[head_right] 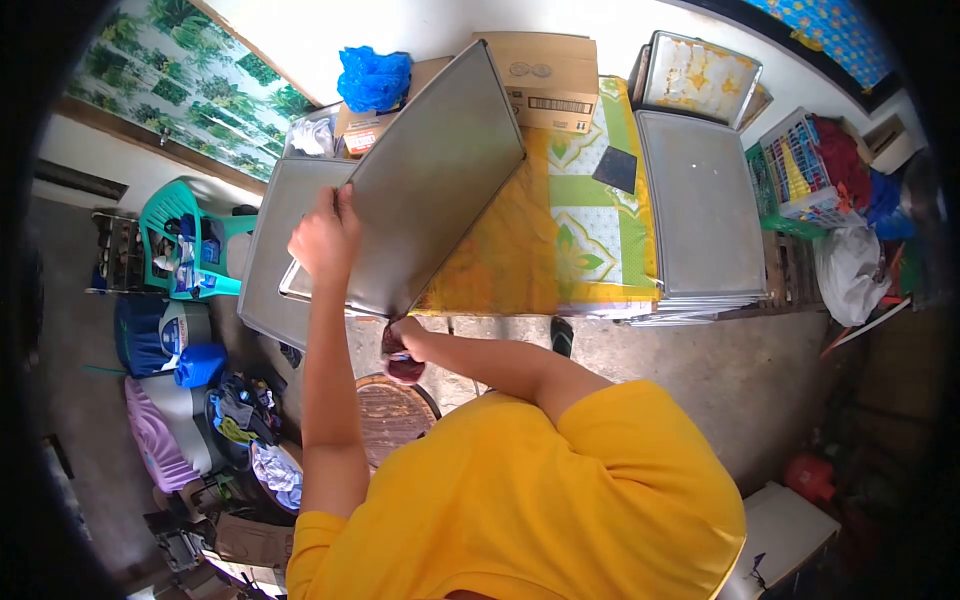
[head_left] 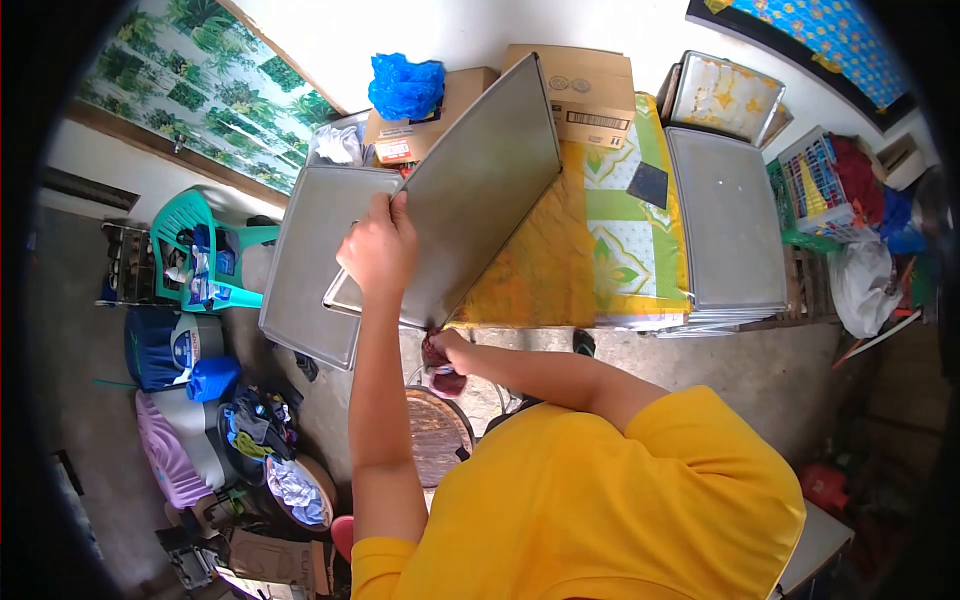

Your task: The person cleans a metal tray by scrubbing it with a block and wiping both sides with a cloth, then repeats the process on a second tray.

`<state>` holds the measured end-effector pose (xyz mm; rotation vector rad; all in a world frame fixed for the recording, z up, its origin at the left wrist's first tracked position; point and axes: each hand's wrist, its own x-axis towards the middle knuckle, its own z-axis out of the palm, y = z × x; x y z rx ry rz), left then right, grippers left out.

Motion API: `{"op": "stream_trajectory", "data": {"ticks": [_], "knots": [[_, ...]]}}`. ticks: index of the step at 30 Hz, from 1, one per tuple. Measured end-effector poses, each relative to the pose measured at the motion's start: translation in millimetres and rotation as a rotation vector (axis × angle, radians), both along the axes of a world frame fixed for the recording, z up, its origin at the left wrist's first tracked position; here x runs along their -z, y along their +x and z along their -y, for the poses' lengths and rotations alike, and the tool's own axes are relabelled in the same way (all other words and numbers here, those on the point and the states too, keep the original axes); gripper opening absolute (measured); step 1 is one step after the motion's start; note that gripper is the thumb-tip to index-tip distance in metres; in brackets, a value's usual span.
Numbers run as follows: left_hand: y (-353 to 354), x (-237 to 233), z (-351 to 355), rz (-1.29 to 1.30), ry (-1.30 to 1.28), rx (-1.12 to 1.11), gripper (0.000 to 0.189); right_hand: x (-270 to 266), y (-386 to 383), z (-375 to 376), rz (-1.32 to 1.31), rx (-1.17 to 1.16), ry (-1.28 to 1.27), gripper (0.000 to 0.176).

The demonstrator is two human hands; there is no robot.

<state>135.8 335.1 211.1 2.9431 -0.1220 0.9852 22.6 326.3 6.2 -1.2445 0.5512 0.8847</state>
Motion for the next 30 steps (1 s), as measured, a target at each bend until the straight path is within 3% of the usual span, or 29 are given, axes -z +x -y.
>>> {"op": "stream_trajectory", "data": {"ticks": [1, 2, 3, 4, 5, 6, 7, 8, 10, 12, 15, 18, 21, 26, 30], "knots": [[0.3, 0.5, -2.5, -0.005, -0.006, 0.014, 0.029, 12.1, 6.3, 6.7, 0.151, -0.151, 0.083, 0.022], [1.6, 1.7, -4.7, -0.008, -0.012, 0.029, 0.029, 26.6, 8.8, 27.8, 0.117, -0.220, 0.357, 0.020], [3.0, 2.3, -5.3, -0.009, -0.021, 0.043, 0.029, 30.0, 12.7, 45.0, 0.409, -0.239, 0.159, 0.022], [2.8, 2.5, -5.0, -0.005, -0.019, 0.060, 0.029, 79.6, 28.8, 56.4, 0.546, -0.289, 0.096, 0.028], [2.1, 2.9, -4.2, -0.002, -0.018, 0.077, 0.029, 37.2, 35.9, 97.8, 0.567, -0.223, -0.007, 0.018], [1.3, 3.1, -3.3, 0.000, -0.016, 0.095, 0.028, 14.6, 46.6, 136.1, 0.780, -0.294, -0.436, 0.019], [0.6, 3.3, -2.0, 0.003, -0.021, 0.110, 0.028, 14.7, 51.9, 162.3, 0.316, 0.198, 0.192, 0.021], [-0.7, 3.5, -0.7, 0.005, -0.026, 0.125, 0.028, 2.7, 60.5, 191.6, 0.400, 0.408, 0.101, 0.026], [-2.7, 3.2, 1.3, -0.011, -0.039, 0.141, 0.028, 37.3, 90.1, 233.8, 0.440, 0.808, -0.095, 0.029], [-4.4, 2.2, 1.9, -0.043, -0.058, 0.141, 0.029, 106.7, 128.4, 266.5, 0.512, 0.858, -0.331, 0.028], [-7.9, -2.2, 4.4, -0.084, -0.066, 0.111, 0.033, 103.1, 159.3, 286.9, 0.504, 0.746, -0.424, 0.036], [-11.9, -7.0, 8.1, -0.117, -0.080, 0.087, 0.036, 157.4, 212.7, 306.7, 0.356, 0.709, -0.322, 0.038], [-13.9, -10.2, 9.9, -0.109, -0.087, 0.089, 0.038, 108.6, 212.4, 312.9, 0.409, 0.854, -0.386, 0.036], [-20.7, -13.8, 14.2, -0.098, -0.115, 0.120, 0.036, 79.0, 213.0, 310.6, 0.741, 0.714, -0.743, 0.032], [-21.1, -17.4, 15.2, -0.091, -0.099, 0.114, 0.035, -13.9, 217.1, 298.4, 1.085, 0.688, -0.884, 0.029]]}}
